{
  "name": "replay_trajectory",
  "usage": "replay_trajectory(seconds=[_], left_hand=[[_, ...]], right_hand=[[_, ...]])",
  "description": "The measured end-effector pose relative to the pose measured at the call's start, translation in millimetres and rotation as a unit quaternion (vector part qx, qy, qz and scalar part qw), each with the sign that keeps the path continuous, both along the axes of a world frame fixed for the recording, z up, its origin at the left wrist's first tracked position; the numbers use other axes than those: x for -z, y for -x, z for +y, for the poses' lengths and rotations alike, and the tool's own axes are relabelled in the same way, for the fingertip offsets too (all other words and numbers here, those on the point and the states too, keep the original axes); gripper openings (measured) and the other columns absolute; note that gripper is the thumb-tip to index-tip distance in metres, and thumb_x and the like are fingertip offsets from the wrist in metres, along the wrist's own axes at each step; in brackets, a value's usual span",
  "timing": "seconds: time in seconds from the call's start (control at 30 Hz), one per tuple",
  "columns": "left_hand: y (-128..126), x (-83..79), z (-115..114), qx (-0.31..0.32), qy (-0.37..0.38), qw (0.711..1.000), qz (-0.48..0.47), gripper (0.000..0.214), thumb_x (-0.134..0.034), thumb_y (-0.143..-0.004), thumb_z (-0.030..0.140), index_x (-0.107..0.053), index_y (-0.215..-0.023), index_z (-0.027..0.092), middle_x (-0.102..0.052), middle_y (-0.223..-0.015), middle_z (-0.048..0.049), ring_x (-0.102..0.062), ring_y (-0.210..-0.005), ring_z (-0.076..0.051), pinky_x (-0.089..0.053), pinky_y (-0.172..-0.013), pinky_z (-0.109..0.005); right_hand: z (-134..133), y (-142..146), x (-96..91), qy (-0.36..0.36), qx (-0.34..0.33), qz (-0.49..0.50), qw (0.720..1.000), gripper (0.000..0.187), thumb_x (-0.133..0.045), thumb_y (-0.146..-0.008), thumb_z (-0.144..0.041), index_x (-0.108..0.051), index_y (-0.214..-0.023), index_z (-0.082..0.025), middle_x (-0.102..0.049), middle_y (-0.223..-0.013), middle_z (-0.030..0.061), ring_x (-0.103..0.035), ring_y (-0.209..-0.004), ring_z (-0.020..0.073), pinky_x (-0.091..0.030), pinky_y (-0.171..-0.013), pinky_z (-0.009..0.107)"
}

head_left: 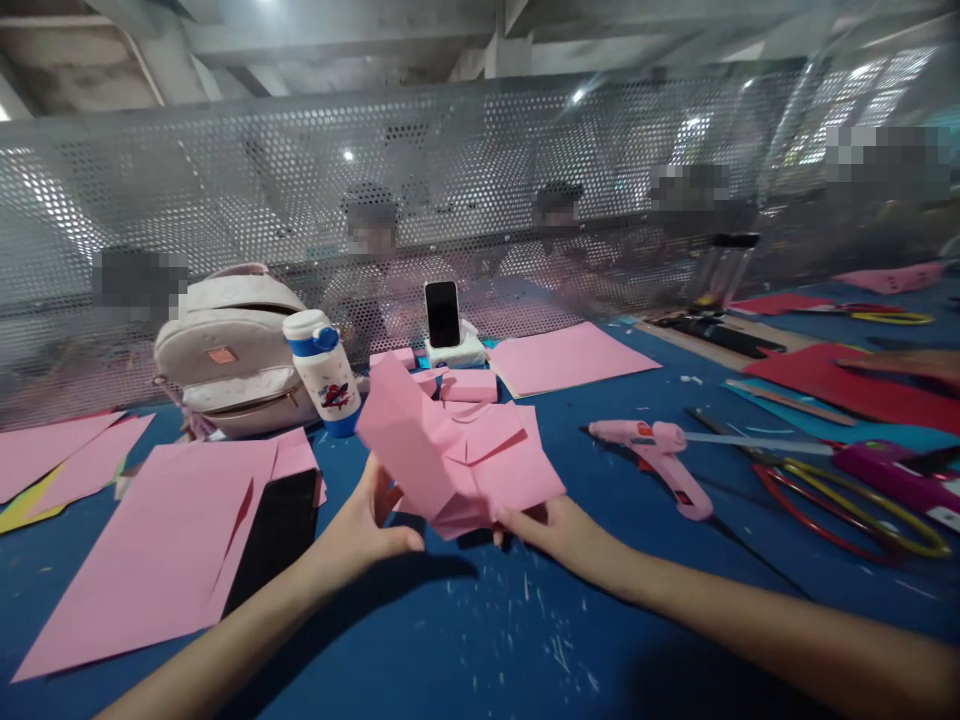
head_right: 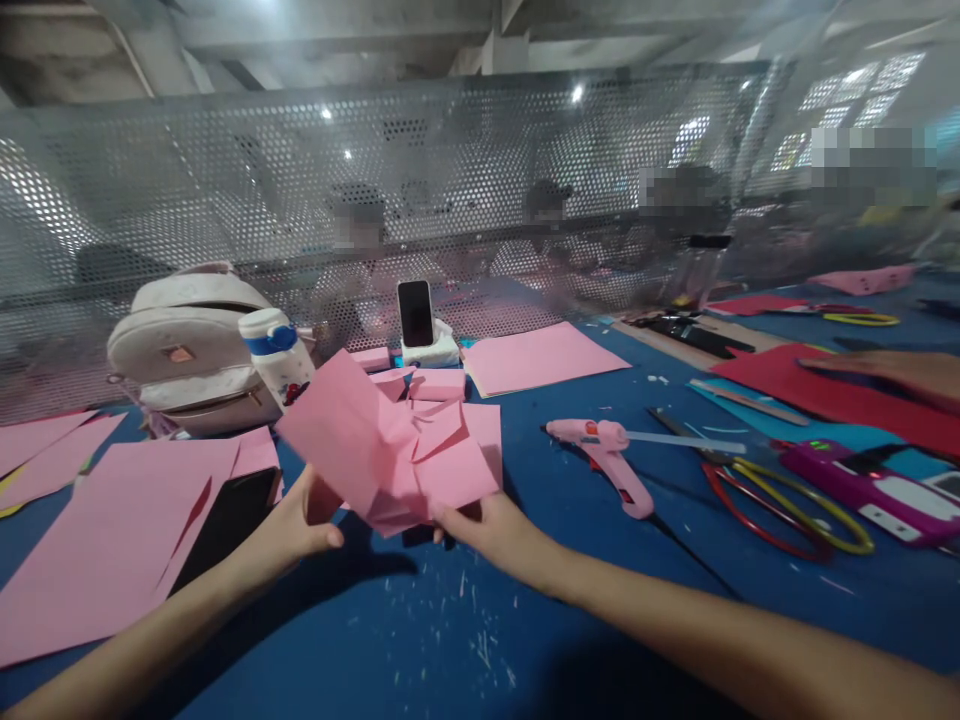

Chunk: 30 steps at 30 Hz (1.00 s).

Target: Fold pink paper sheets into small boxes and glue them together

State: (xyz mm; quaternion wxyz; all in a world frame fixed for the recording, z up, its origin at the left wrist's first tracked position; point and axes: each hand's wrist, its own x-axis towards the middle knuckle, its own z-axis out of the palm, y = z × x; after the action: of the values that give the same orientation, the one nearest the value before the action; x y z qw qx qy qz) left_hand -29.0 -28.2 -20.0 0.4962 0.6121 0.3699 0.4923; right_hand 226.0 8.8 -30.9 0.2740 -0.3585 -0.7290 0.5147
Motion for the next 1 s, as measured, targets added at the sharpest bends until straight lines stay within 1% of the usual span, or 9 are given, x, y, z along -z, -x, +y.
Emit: replay_trajectory(seconds=[0.07,0.13,0.27,0.43,0.63,0.7,0.8,0.9,1.0], left_hand=[[-1.3,-6.5,-5.8,-0.009,0.031,0.998,0.054,0.084,-0.087,-0.061,0.053,-0.058,-0.133,0.021,-0.062,-0.134,-0.0176,-0.053,-0.128,-0.041,-0.048,-0.102,-0.054],[-1.5,-10.1,-9.4,-0.026,0.06,0.993,0.101,0.065,-0.088,-0.059,0.048,-0.069,-0.114,0.02,-0.073,-0.113,-0.0139,-0.061,-0.116,-0.04,-0.053,-0.094,-0.05],[-0.3,-7.1,-10.2,-0.043,0.116,0.986,0.115,0.042,-0.085,-0.06,0.049,-0.072,-0.083,0.017,-0.073,-0.078,-0.0087,-0.069,-0.085,-0.034,-0.057,-0.075,-0.042],[-4.6,-3.7,-9.1,-0.079,0.086,0.993,-0.01,0.068,-0.085,-0.065,0.048,-0.061,-0.122,0.02,-0.066,-0.126,-0.0136,-0.061,-0.118,-0.035,-0.055,-0.091,-0.041],[-8.6,0.7,-3.5,-0.134,0.137,0.977,-0.092,0.066,-0.078,-0.077,0.044,-0.052,-0.132,0.022,-0.062,-0.134,-0.0136,-0.056,-0.127,-0.032,-0.049,-0.102,-0.044],[-7.3,3.5,-1.0,-0.145,0.137,0.973,-0.115,0.066,-0.078,-0.077,0.042,-0.051,-0.134,0.022,-0.062,-0.134,-0.0129,-0.057,-0.127,-0.032,-0.049,-0.103,-0.043],[-4.6,5.6,0.1,-0.167,0.141,0.97,-0.108,0.069,-0.078,-0.077,0.041,-0.05,-0.136,0.019,-0.063,-0.134,-0.0148,-0.057,-0.127,-0.034,-0.049,-0.103,-0.044],[-2.8,5.3,-1.2,-0.18,0.146,0.97,-0.076,0.07,-0.077,-0.077,0.044,-0.051,-0.136,0.015,-0.064,-0.131,-0.017,-0.057,-0.127,-0.036,-0.048,-0.103,-0.048],[-2.0,5.0,-2.6,-0.179,0.128,0.975,-0.021,0.063,-0.074,-0.078,0.048,-0.056,-0.128,0.015,-0.068,-0.125,-0.016,-0.061,-0.121,-0.035,-0.051,-0.1,-0.049]], right_hand=[[-7.5,-2.1,-3.1,-0.051,-0.039,-0.013,0.998,0.042,-0.061,-0.085,-0.053,-0.068,-0.108,-0.018,-0.073,-0.102,0.0104,-0.067,-0.097,0.0239,-0.056,-0.088,0.038],[-11.9,-4.3,-4.7,-0.115,-0.085,-0.022,0.989,0.058,-0.068,-0.081,-0.049,-0.059,-0.129,-0.017,-0.066,-0.123,0.0135,-0.062,-0.114,0.0269,-0.051,-0.1,0.041],[-7.2,-8.0,-0.6,-0.228,-0.149,-0.05,0.961,0.057,-0.07,-0.082,-0.038,-0.056,-0.133,-0.018,-0.061,-0.132,0.0159,-0.057,-0.122,0.0289,-0.048,-0.103,0.041],[5.6,-9.9,-0.2,-0.351,-0.161,-0.103,0.917,0.04,-0.062,-0.088,-0.03,-0.062,-0.126,-0.017,-0.065,-0.125,0.0159,-0.06,-0.118,0.0287,-0.046,-0.103,0.044],[3.1,-6.3,-10.2,-0.463,-0.222,-0.142,0.846,0.026,-0.054,-0.095,-0.033,-0.068,-0.115,-0.023,-0.071,-0.116,0.0093,-0.061,-0.11,0.0248,-0.047,-0.098,0.04],[0.7,-6.7,-12.5,-0.501,-0.204,-0.125,0.832,0.02,-0.053,-0.096,-0.034,-0.069,-0.101,-0.023,-0.073,-0.102,0.0066,-0.063,-0.099,0.0228,-0.048,-0.088,0.038],[1.0,-10.6,-14.7,-0.541,-0.094,-0.044,0.835,0.013,-0.063,-0.09,-0.036,-0.061,-0.09,-0.024,-0.068,-0.09,0.0047,-0.061,-0.089,0.0214,-0.049,-0.08,0.036],[7.5,-14.7,-14.9,-0.57,0.012,0.033,0.821,0.031,-0.075,-0.082,-0.035,-0.054,-0.102,-0.025,-0.064,-0.1,0.0054,-0.06,-0.098,0.0221,-0.049,-0.086,0.037],[15.9,-14.8,-13.6,-0.566,0.026,0.027,0.824,0.047,-0.072,-0.085,-0.034,-0.049,-0.123,-0.02,-0.063,-0.114,0.0101,-0.055,-0.111,0.0242,-0.047,-0.094,0.04]])
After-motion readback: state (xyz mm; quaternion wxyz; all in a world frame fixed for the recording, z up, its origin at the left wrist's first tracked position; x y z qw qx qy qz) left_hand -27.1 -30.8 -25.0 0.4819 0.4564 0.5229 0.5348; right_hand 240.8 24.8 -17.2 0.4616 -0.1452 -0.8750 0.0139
